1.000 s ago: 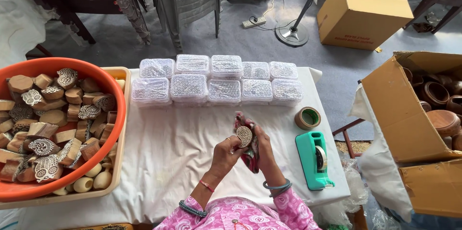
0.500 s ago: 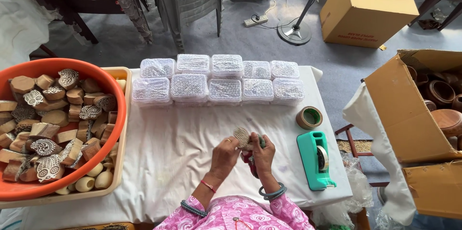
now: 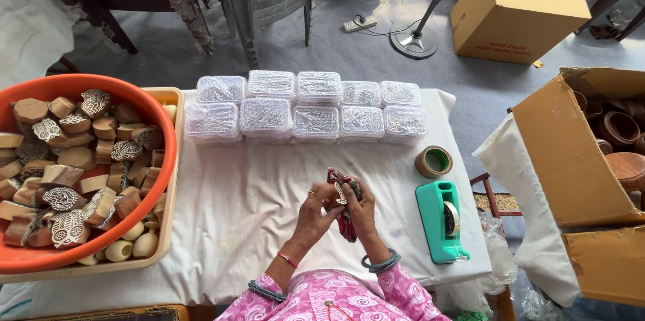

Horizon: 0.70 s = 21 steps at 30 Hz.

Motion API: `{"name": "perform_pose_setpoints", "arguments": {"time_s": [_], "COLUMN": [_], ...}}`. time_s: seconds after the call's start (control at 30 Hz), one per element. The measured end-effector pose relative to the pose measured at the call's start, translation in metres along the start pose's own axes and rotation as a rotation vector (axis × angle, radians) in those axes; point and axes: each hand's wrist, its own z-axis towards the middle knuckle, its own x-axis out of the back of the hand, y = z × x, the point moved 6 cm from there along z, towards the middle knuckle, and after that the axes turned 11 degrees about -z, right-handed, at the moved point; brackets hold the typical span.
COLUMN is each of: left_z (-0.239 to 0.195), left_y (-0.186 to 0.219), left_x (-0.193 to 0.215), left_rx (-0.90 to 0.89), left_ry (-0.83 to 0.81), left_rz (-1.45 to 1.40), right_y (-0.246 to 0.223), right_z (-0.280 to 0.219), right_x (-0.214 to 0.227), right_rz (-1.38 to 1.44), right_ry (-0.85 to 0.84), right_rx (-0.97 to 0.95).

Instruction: Cleaning wooden printing blocks and packing them into plastic containers.

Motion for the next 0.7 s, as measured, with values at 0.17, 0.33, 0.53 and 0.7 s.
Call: {"name": "perform_pose_setpoints", "arguments": {"time_s": [0.17,0.33,0.53,0.7], "left_z": [-0.003,-0.007,-0.017,-0.015], "left_y": [-0.043,-0.096,-0.109,-0.093], "left_x": [-0.006,-0.014,0.001,-0.001], "left_rx": [0.111,0.297,0.547,0.469], "left_ry": [0.099,0.119,0.363,0.154], "left_rz": [-0.415,-0.816,-1.110,-0.870], "right_y": [0.023,-0.018,-0.062,-0.010], "right_z": [-0.007,-0.019,-0.038,-0.002], "right_x": [0.007,0.003,-0.030,0.008], "right_rz": [-0.059,-0.370,-0.749,-0.706], "right_ry": [0.125,0.083,-0.083,-0.014], "right_rx": [0.012,0.038,0.423,0.169]}}
